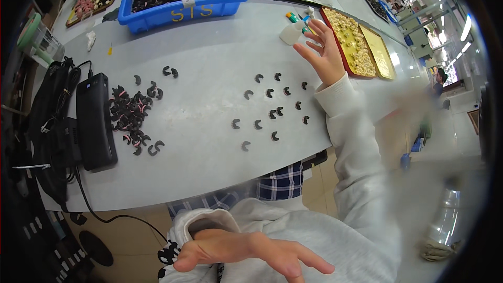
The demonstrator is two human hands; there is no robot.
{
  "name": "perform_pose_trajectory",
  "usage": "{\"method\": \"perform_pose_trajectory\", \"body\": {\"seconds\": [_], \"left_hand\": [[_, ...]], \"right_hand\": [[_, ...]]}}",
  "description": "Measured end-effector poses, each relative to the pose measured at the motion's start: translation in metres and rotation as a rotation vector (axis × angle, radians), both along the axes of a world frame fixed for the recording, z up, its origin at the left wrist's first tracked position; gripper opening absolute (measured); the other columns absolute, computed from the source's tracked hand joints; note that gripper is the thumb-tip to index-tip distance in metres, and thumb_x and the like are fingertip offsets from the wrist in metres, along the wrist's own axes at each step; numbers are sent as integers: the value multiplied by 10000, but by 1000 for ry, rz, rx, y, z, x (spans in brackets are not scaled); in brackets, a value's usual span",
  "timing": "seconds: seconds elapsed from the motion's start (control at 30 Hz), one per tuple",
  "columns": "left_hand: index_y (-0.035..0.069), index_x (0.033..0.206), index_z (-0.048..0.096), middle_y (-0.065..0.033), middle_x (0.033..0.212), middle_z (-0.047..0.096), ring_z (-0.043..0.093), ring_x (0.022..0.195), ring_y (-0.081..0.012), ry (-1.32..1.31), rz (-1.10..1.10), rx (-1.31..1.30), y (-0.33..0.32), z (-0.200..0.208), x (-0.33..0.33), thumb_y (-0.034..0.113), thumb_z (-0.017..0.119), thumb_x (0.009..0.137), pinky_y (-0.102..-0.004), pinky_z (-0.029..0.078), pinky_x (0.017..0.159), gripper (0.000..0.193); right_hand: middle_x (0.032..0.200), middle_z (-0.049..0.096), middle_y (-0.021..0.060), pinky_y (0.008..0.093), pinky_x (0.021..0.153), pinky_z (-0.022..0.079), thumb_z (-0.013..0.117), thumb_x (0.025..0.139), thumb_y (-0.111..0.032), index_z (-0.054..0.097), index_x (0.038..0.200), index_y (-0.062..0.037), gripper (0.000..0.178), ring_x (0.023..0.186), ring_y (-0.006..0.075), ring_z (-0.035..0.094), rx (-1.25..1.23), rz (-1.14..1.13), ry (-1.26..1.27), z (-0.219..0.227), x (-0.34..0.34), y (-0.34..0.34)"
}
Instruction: Assembling small plastic components by applying glue from a bottle.
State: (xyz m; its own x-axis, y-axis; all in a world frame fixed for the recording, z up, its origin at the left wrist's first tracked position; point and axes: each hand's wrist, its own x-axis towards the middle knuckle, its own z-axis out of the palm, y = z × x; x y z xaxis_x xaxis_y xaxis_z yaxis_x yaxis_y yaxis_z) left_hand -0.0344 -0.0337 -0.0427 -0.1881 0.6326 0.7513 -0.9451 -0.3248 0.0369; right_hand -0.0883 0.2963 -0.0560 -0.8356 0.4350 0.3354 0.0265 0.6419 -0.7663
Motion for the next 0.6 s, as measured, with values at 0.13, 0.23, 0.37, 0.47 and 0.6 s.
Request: {"method": "perform_pose_trajectory", "body": {"seconds": [0.13,0.23,0.37,0.47,0.6], "left_hand": [[-92,1337,367,-304,1097,586,592,1027,-426,-33,63,-1,1,-1,-4,727,539,761,-733,212,973,1015],[-94,1330,362,-310,1111,575,591,1027,-427,-60,117,24,16,-4,-10,726,540,761,-743,214,961,1014],[-102,1326,359,-308,1112,574,587,1039,-427,-73,154,41,26,-9,-12,725,547,759,-745,211,961,1020],[-99,1323,368,-306,1114,576,584,1045,-427,-105,133,28,31,-9,-14,725,554,754,-744,208,964,1019],[-90,1319,383,-303,1110,580,585,1047,-422,-115,113,16,34,-13,-14,732,561,743,-743,204,968,1019]], "right_hand": [[1377,433,195,372,995,432,769,789,-192,326,1377,11,763,1213,244,485,-23,9,-5,-9,-9,3],[1318,492,184,360,988,438,757,800,-168,329,1361,42,736,1184,233,510,-11,0,5,-10,-13,2],[1236,550,164,344,971,451,737,815,-132,340,1357,34,692,1143,220,540,-89,6,30,-14,-15,6],[1196,572,160,329,949,466,728,820,-110,349,1349,31,666,1119,209,555,-115,7,43,-10,-16,3],[1161,586,164,304,917,484,729,817,-94,362,1334,29,645,1074,195,579,-127,1,44,-13,-15,5]]}}
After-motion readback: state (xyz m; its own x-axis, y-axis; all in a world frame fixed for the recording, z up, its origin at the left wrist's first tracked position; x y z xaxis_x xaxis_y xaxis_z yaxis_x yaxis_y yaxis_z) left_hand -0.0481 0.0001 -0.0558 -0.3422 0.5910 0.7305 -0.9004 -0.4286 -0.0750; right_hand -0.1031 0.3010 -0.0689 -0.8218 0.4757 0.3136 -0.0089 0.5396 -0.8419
